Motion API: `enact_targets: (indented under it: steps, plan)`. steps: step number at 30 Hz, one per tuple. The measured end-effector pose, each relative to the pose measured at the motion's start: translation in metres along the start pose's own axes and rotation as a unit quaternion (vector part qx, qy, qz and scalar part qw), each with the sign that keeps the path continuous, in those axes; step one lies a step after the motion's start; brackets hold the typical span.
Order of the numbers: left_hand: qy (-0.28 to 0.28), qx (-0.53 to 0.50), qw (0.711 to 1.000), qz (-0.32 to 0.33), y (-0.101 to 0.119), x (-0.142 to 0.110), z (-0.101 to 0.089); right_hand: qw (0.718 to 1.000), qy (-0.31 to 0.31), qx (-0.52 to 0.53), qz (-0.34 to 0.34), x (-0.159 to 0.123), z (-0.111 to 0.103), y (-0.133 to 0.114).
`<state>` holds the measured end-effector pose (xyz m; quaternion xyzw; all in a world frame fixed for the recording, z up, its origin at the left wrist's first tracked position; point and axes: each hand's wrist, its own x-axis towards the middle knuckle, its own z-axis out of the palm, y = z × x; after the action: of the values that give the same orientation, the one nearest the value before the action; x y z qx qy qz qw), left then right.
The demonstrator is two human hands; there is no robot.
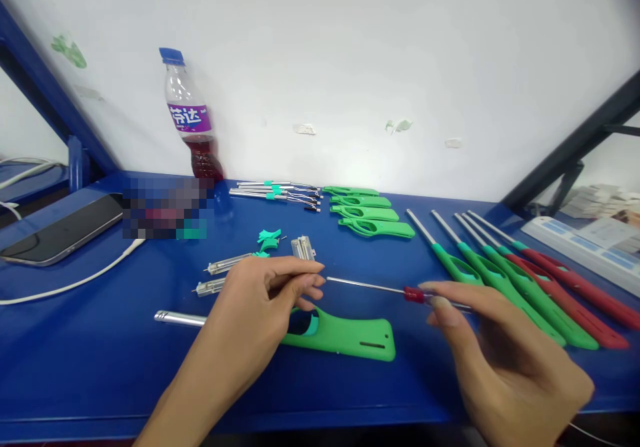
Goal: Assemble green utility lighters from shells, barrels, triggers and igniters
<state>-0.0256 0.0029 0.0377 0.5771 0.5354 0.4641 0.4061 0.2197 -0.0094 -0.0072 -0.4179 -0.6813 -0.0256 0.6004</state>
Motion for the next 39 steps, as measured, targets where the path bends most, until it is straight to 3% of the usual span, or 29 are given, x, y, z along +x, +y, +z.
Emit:
enact_targets:
  steps: [19,39]
  plan:
    - [-0.01,0.108,0.993,0.035,-0.0052,-0.0057,0.0008,0.999,-0.033,0.011,0.003,0.0,-0.0013,0.0014]
    - [-0.034,0.125,0.989,0.066,-0.007,-0.0062,0.0024,1.0,-0.021,0.017,0.016,0.0002,0.0,0.0001]
